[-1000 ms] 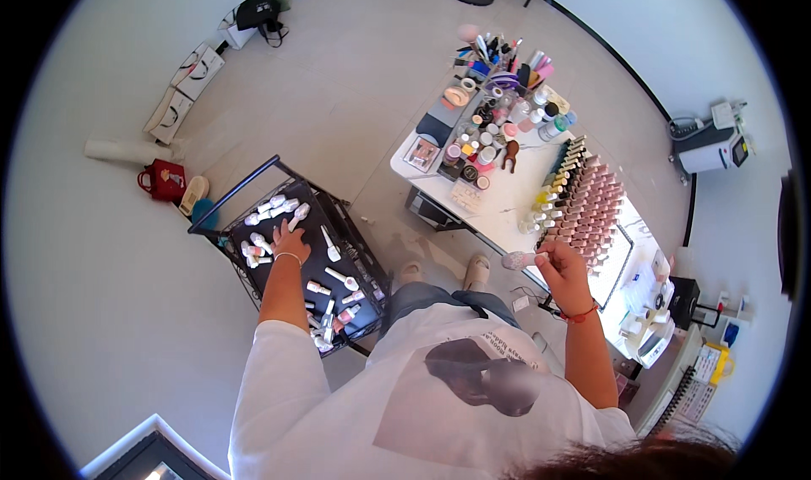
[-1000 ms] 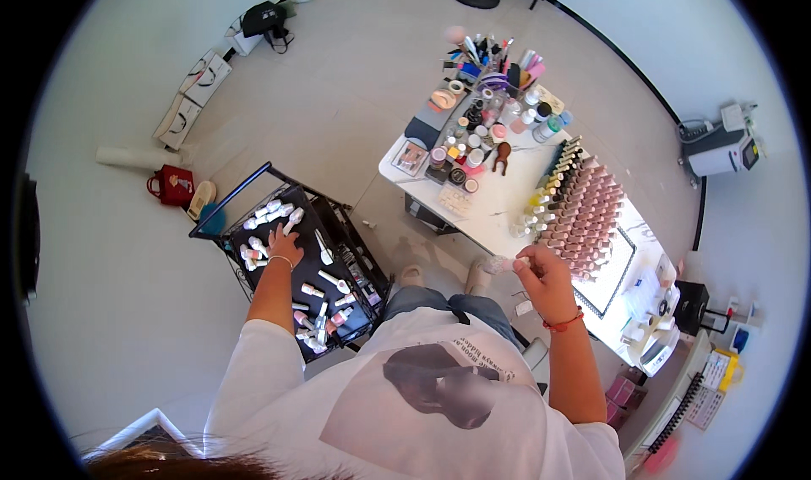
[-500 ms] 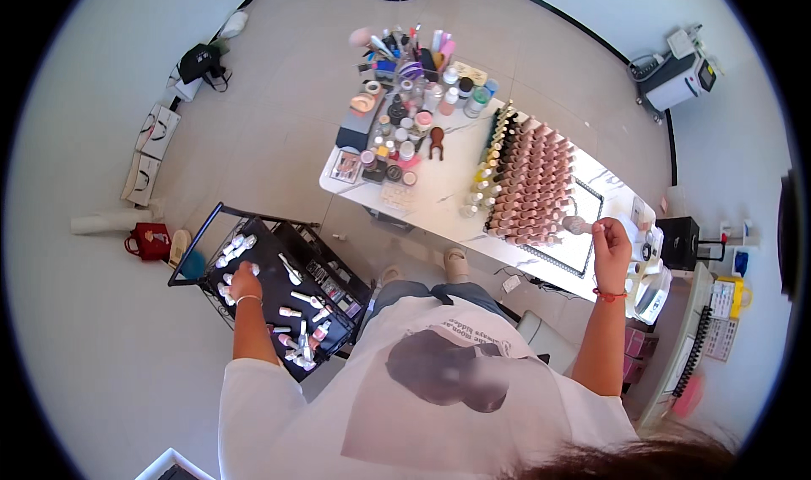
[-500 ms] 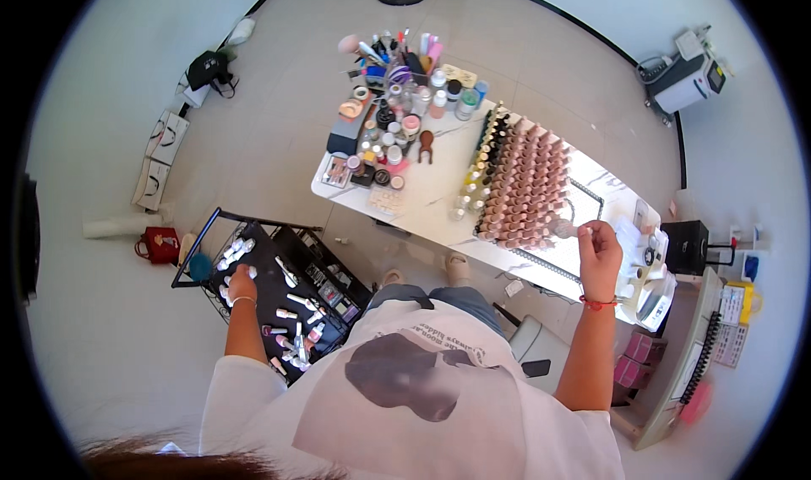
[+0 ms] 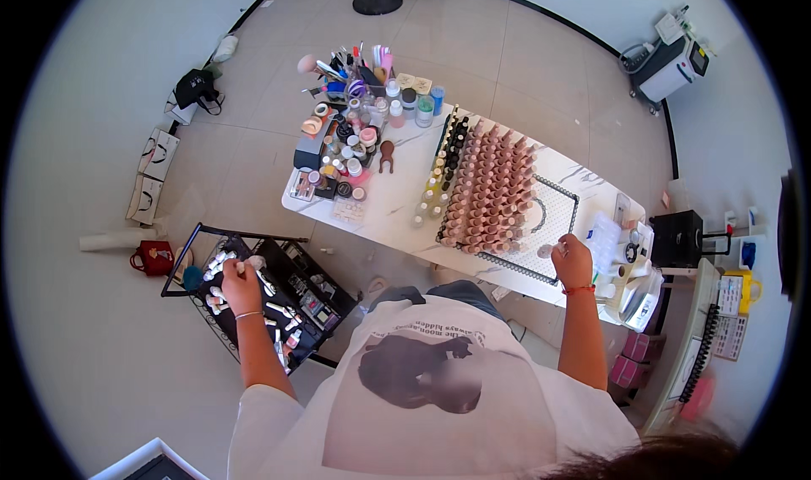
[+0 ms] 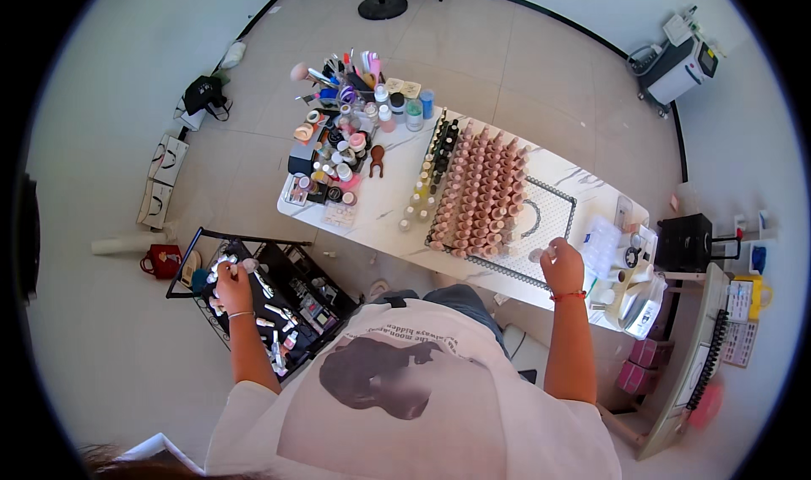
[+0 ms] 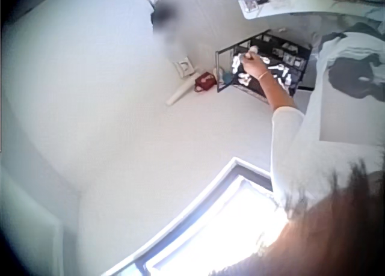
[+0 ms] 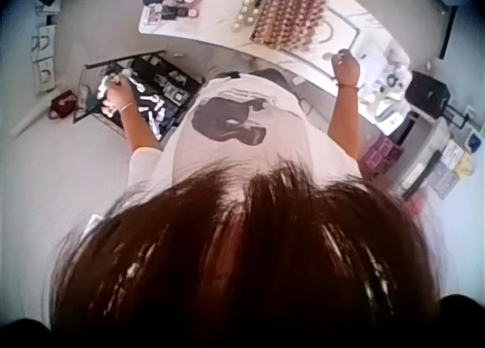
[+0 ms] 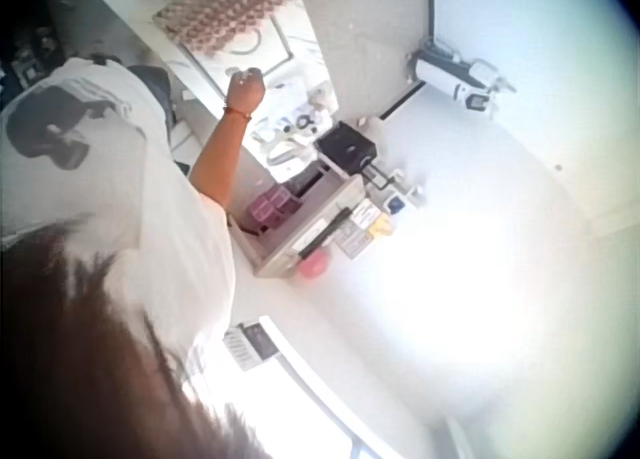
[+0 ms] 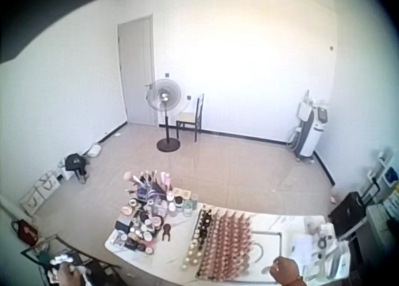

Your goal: The person repeatedly picks up small bottles from a black rolling cart and places them into a white grid organizer on a table. They handle the bottles one at a time, transferring them from the cart to the organizer.

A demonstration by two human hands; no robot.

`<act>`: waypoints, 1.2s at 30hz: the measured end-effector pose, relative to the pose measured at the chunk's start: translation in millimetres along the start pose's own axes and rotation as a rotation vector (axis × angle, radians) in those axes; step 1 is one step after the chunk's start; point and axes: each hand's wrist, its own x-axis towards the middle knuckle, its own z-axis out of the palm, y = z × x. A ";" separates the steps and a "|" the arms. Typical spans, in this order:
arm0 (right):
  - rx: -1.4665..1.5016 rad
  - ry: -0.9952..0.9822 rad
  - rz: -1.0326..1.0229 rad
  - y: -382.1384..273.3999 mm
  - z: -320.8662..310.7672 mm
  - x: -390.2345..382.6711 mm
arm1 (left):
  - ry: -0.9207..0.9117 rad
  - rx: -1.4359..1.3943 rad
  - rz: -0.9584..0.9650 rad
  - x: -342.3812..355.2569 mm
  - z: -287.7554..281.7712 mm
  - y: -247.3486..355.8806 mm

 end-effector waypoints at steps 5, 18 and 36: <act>-0.004 -0.042 -0.042 14.0 1.1 50.3 | -0.058 -0.251 0.049 -21.3 6.0 100.4; -0.146 -0.096 -0.166 37.4 39.5 218.9 | -0.361 -0.374 0.137 -93.4 16.3 236.7; -0.201 -0.210 -0.123 28.7 53.0 254.3 | -0.382 -0.297 0.050 -117.4 12.8 252.7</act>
